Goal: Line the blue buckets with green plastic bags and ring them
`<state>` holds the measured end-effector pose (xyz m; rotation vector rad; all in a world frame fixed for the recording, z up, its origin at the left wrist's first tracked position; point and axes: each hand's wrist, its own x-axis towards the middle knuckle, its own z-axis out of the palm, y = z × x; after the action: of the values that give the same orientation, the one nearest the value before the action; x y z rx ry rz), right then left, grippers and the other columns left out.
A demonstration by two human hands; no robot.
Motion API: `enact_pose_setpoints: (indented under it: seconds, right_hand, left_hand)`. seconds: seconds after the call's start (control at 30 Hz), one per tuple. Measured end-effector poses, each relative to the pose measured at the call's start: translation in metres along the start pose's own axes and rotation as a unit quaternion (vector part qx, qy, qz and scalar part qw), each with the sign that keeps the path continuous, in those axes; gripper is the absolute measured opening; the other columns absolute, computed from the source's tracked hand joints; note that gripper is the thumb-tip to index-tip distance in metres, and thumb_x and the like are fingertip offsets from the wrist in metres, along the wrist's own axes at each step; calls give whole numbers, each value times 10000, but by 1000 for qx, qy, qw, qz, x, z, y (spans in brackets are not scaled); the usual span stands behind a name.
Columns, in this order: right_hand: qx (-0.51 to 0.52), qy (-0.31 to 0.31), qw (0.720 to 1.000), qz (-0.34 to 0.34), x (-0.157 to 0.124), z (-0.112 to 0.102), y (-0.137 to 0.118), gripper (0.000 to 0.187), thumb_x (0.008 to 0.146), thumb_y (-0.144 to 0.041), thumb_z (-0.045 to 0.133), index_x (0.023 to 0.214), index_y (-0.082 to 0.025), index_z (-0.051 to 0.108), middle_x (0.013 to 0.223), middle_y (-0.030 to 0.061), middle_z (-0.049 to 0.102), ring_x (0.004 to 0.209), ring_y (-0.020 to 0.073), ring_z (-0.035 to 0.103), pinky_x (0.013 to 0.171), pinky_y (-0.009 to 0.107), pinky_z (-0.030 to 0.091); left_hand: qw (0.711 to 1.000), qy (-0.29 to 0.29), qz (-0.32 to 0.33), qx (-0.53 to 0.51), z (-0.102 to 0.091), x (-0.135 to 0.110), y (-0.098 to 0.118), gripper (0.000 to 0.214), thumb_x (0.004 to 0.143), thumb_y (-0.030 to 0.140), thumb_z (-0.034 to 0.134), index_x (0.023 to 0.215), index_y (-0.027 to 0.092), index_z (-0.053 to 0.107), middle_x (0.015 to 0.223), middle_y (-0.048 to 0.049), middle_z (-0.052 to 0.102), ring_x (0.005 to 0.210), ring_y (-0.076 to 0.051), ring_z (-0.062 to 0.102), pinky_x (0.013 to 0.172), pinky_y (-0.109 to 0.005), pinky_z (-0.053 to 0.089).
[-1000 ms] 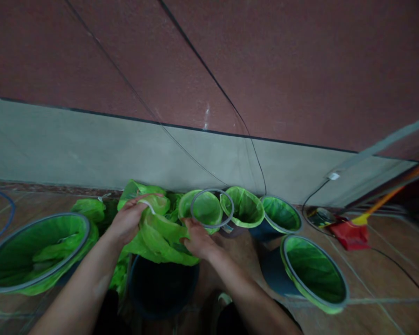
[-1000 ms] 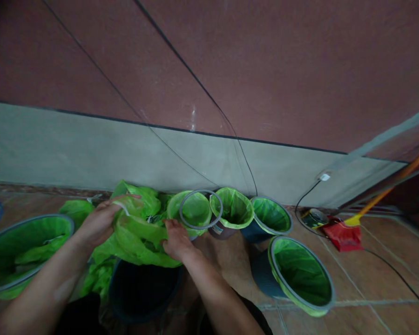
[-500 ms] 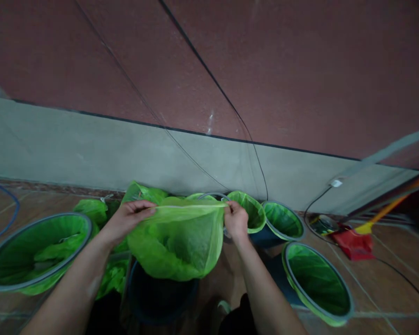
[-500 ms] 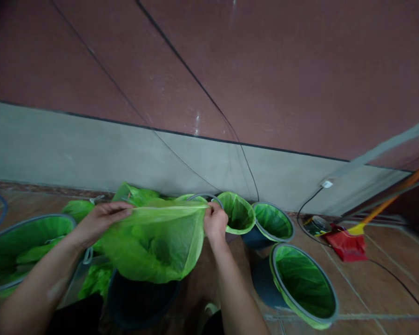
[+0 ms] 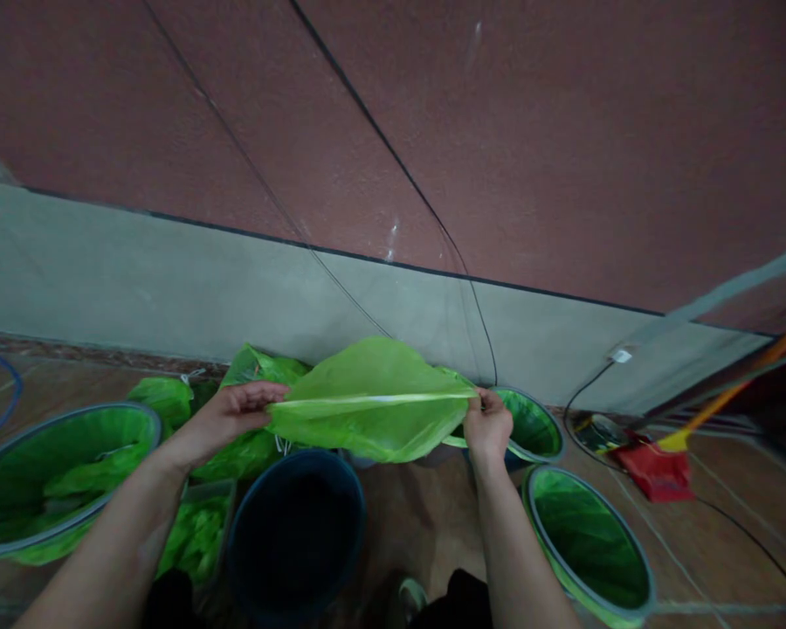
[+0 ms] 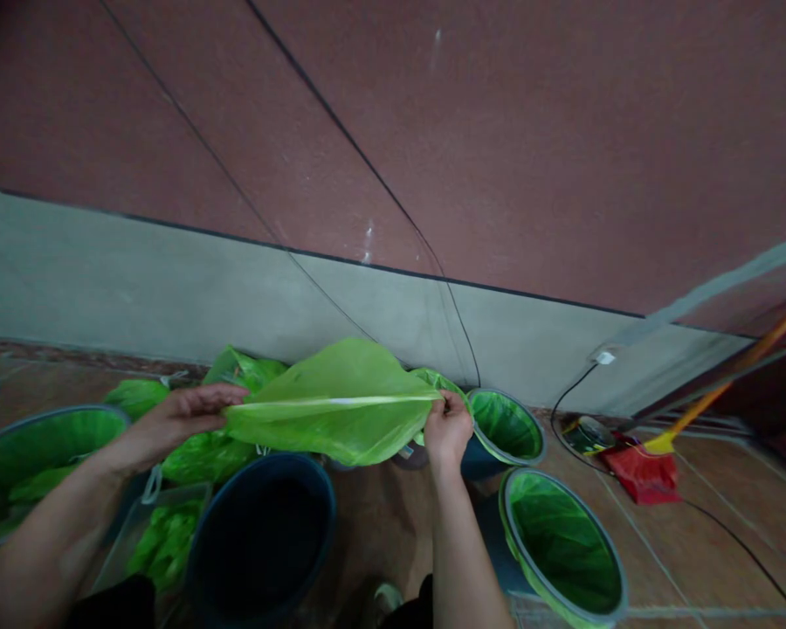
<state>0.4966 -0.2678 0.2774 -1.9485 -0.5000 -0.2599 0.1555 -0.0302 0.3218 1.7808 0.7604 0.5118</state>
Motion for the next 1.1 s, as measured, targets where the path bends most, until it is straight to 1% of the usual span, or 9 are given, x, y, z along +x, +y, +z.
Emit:
enact_pose_setpoints:
  seconds: [0.1,0.27,0.5,0.67,0.77,0.9,1.0,1.03,1.1]
  right_hand:
    - [16,4,1000,-3,-3,1,-6,338,782,-387,495,892,-147,707,881,146,749,790,276,689,766,378,514]
    - [47,-7,998,-37,-12,4,-22,322,799,-369,505,934,-147,695,891,125,740,806,262,686,774,375,512]
    - [25,19,996,-85,-14,0,-29,311,802,-345,505,918,-144,712,956,132,715,878,266,673,841,400,511]
    - [39,-2,999,-25,-14,4,-24,345,783,-325,505,953,-135,737,938,131,745,778,258,684,749,387,533]
    - [100,1,995,0,-16,-1,-41,352,794,-322,513,970,-118,739,884,123,748,613,216,656,613,352,534]
    - [177,153,960,-156,-28,-31,-84,219,831,-243,540,882,-159,736,906,95,741,844,237,702,796,388,554]
    - [152,217,918,-296,-41,-44,-91,158,815,-172,573,827,-204,728,909,59,728,893,226,698,843,398,542]
    - [124,170,933,-293,-45,-42,-84,191,817,-158,541,809,-206,725,892,62,727,867,219,696,817,382,544]
    - [-6,-104,962,-252,-48,-30,-60,254,773,-117,490,720,-208,721,729,47,712,701,194,680,693,312,535]
  left_hand:
    - [984,124,14,126,5,7,-8,381,654,345,639,988,188,732,945,-72,774,900,-264,712,869,-371,544]
    - [890,323,-5,322,8,8,-7,418,799,313,475,1104,133,698,1038,-136,748,958,-287,696,887,-379,527]
    - [854,327,-112,389,-3,-3,4,482,853,327,424,1210,121,672,976,-187,743,894,-369,693,753,-433,514]
    - [928,319,-143,132,-9,3,-6,493,759,305,501,1184,150,698,751,-87,704,676,-267,652,583,-342,489]
    - [935,330,-96,-83,-6,2,4,536,684,254,527,1191,168,680,835,-40,710,662,-181,622,597,-285,519]
    - [904,355,9,-237,-7,-12,32,473,645,234,567,1106,237,671,810,21,716,785,-176,645,730,-278,546]
    - [895,388,56,-213,-15,-17,35,342,647,254,604,983,270,664,784,48,718,812,-190,649,772,-298,537]
    - [910,376,45,-169,-17,-16,30,280,638,256,607,909,258,676,786,38,726,808,-200,652,761,-304,533]
    - [947,319,-13,-40,-21,-9,13,172,589,241,589,722,230,698,729,-2,729,746,-225,649,700,-316,520]
